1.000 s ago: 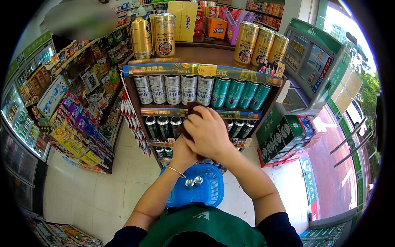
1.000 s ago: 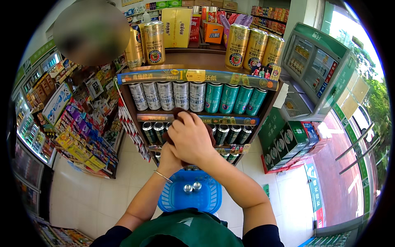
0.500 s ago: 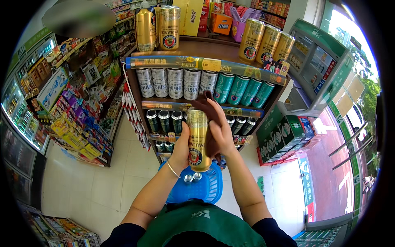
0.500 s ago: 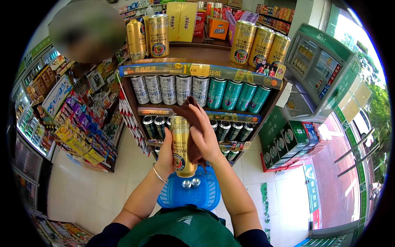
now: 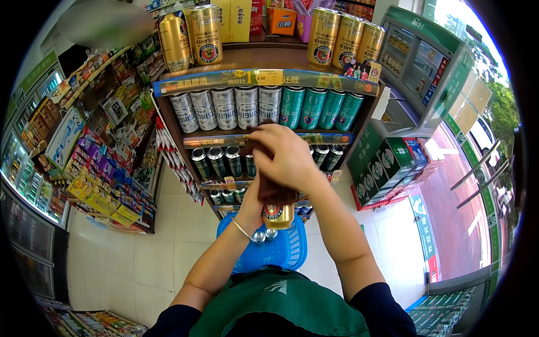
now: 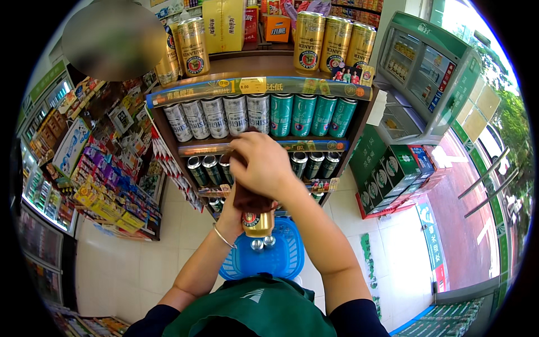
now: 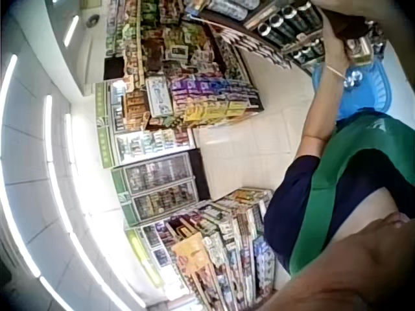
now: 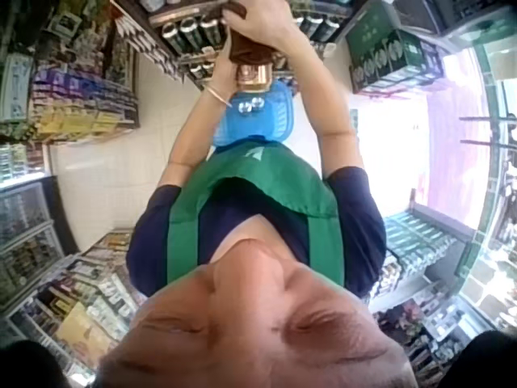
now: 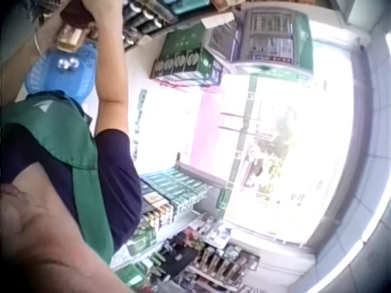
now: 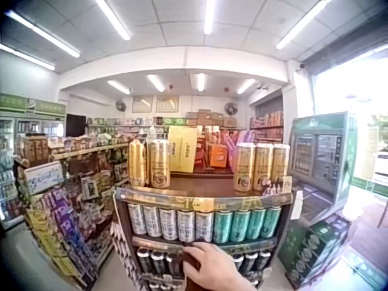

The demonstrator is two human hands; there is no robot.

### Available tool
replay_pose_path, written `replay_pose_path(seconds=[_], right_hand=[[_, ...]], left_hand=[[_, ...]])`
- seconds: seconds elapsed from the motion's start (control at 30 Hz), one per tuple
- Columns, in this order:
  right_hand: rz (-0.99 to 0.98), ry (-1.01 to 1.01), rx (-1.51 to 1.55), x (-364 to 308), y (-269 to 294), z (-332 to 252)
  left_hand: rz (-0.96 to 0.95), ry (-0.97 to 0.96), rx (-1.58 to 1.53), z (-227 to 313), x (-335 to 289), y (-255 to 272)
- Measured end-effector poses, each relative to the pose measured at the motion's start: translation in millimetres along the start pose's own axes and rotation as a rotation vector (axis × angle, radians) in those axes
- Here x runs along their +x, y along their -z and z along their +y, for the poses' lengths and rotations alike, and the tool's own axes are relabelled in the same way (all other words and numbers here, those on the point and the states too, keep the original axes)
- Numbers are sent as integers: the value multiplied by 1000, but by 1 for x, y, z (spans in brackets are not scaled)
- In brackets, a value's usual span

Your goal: The person wipes the surface of various beverage cans using a brown cloth. They pick up each can from a shelf, wipe it thoroughly, and place it into a blue plastic basket. The process is repeated for multiple cans of different brands and colors.

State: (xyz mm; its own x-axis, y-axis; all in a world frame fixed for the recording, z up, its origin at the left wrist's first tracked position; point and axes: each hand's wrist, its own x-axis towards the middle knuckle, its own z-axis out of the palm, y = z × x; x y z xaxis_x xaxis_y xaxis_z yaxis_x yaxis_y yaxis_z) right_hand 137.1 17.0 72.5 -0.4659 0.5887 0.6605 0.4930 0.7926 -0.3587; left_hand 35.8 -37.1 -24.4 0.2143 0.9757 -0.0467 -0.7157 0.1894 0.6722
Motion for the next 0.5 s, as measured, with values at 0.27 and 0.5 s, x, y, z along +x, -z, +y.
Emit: replay_pose_path(seconds=[0.27,0.5], right_hand=[[22,-855,1791,-59,-26,40],[77,-585,981,-44,-35,44]], left_hand=[[-207,287,-279,20,-13,-14],[62,-164,294,-8,0,11]])
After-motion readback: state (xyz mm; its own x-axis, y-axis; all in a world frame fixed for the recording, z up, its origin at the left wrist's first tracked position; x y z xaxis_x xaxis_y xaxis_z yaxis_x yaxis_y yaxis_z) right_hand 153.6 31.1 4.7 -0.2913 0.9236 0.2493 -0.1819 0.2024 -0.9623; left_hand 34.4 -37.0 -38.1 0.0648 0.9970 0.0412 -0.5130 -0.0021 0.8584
